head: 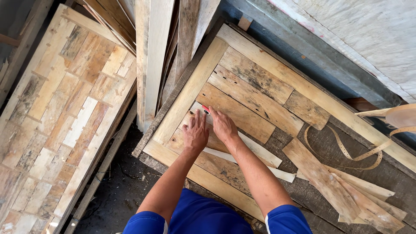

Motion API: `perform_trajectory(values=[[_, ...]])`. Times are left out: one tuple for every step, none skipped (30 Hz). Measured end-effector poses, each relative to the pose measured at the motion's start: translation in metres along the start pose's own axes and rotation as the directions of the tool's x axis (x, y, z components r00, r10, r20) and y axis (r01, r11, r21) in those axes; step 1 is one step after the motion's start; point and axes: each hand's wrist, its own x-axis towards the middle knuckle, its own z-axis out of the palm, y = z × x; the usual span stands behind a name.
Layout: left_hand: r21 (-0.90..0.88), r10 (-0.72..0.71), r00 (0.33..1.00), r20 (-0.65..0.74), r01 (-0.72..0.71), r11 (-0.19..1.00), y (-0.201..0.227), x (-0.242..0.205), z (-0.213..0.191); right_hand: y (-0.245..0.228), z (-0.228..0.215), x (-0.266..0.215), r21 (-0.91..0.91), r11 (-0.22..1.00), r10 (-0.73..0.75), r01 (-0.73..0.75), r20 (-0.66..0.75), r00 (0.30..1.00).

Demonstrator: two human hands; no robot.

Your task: Assembling a decorative wooden panel by cutting and fitting thin wood strips.

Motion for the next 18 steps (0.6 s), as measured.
perform_trajectory(values=[[0.0,0.001,1.0,-0.001,-0.001,1.0,0.001,-0.001,-0.002,0.0,-0.001,-0.001,-0.001,1.0,0.0,0.0,-0.001,1.0],[-0.001,-0.001,1.0,-0.002,0.001,1.0,0.002,-0.003,-0.004,0.0,-0.003,-0.001,-0.004,1.0,0.004,-0.004,0.001,1.0],[0.0,-0.003,1.0,-0.003,0.003,1.0,0.002,-0.004,-0.006,-0.001,-0.004,-0.001,-0.005,1.0,0.009,-0.009,0.003,1.0],[0.001,-0.001,1.0,-0.003,0.001,1.0,0.002,-0.005,-0.008,-0.001,-0.005,-0.002,-0.005,1.0,0.01,-0.01,0.002,1.0],[0.016,-0.004,1.0,-0.003,0.005,1.0,0.002,-0.005,-0.009,-0.002,-0.006,-0.003,-0.006,1.0,0.013,-0.013,0.008,1.0],[0.031,-0.008,1.0,-0.002,0.008,0.999,0.003,-0.006,-0.01,-0.002,-0.007,-0.005,-0.008,1.0,0.016,-0.015,0.014,1.0],[0.031,-0.009,1.0,-0.006,0.01,0.999,0.003,-0.005,-0.01,-0.002,-0.008,-0.004,-0.009,1.0,0.012,-0.012,0.013,1.0],[0.02,-0.009,1.0,-0.002,0.009,1.0,0.003,-0.003,-0.01,-0.002,-0.01,-0.003,-0.012,1.0,0.011,-0.011,0.013,1.0],[0.008,-0.009,1.0,0.007,0.009,1.0,0.003,-0.004,-0.008,-0.003,-0.01,-0.004,-0.013,1.0,0.011,-0.011,0.017,1.0],[0.007,-0.011,1.0,0.009,0.011,1.0,0.003,-0.005,-0.006,-0.002,-0.01,-0.005,-0.013,1.0,0.01,-0.01,0.02,1.0],[0.002,-0.006,1.0,-0.002,0.006,1.0,0.002,-0.004,-0.005,-0.001,-0.01,-0.006,-0.009,1.0,0.009,-0.009,0.014,1.0],[-0.002,-0.001,1.0,-0.013,0.001,1.0,0.002,-0.004,-0.004,-0.001,-0.01,-0.006,-0.004,1.0,0.009,-0.009,0.008,1.0],[-0.002,-0.001,1.0,-0.013,0.001,1.0,0.002,-0.005,-0.006,-0.001,-0.012,-0.007,-0.004,1.0,0.009,-0.009,0.008,1.0],[-0.007,-0.003,1.0,-0.009,0.003,1.0,0.003,-0.006,-0.008,-0.001,-0.013,-0.009,-0.001,1.0,0.009,-0.009,0.007,1.0],[-0.011,-0.005,1.0,-0.006,0.005,1.0,0.003,-0.007,-0.01,-0.001,-0.015,-0.01,0.002,1.0,0.009,-0.009,0.006,1.0],[-0.012,-0.007,1.0,-0.006,0.007,1.0,0.003,-0.007,-0.009,0.001,-0.013,-0.011,0.002,1.0,0.007,-0.007,0.006,1.0],[-0.012,-0.001,1.0,-0.022,0.001,1.0,0.002,-0.007,-0.008,0.004,-0.011,-0.012,-0.002,1.0,0.006,-0.006,0.004,1.0],[-0.012,0.004,0.999,-0.038,-0.004,1.0,0.002,-0.007,-0.007,0.007,-0.009,-0.012,-0.006,1.0,0.004,-0.004,0.002,1.0]])
